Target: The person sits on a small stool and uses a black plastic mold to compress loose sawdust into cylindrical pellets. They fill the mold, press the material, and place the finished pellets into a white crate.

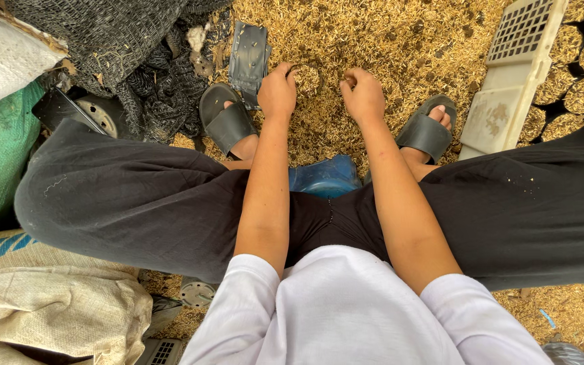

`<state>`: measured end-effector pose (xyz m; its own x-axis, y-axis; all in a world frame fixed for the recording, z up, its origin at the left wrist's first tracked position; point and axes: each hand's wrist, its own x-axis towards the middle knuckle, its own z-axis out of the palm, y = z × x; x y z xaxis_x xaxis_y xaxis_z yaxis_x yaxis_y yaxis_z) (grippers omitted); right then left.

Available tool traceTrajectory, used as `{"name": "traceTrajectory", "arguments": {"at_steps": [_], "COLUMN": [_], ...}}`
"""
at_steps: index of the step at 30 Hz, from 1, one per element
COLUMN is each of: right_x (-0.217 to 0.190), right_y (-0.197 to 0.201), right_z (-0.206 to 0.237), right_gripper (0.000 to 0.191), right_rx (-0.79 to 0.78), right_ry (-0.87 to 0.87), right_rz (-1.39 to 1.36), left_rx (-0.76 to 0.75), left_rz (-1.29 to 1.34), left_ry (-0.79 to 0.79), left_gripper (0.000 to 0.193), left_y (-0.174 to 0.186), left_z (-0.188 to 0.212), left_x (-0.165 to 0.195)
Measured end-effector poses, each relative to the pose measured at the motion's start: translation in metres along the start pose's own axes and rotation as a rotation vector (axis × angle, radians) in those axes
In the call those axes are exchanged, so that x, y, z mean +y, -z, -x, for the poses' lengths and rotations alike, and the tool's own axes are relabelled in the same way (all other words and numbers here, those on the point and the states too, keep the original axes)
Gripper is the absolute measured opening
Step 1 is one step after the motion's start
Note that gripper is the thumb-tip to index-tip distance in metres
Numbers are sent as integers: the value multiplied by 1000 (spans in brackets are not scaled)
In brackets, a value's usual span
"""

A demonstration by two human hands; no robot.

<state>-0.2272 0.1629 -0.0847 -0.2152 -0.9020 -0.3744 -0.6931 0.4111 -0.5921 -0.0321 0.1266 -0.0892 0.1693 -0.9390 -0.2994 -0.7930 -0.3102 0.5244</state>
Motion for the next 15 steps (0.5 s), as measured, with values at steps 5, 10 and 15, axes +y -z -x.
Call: {"name": "traceTrajectory", "arguments": {"at_steps": [5,10,15], "right_x": [8,8,12], "right_y": [-16,-20,-16], "right_z": [16,17,16], "right_gripper": [30,26,25], "right_rx": [-129,-144,-111], "right_ry": [-100,-63,-51], "right_rz": [90,103,137], "left_rx": [-32,-37,0], "left_rz": [31,130,160], "left_ry": [57,92,50], "left_gripper": [21,21,24], "left_y": [2,3,3], "left_z": [-2,-4,-8], "left_x": [0,-3,-10]}}
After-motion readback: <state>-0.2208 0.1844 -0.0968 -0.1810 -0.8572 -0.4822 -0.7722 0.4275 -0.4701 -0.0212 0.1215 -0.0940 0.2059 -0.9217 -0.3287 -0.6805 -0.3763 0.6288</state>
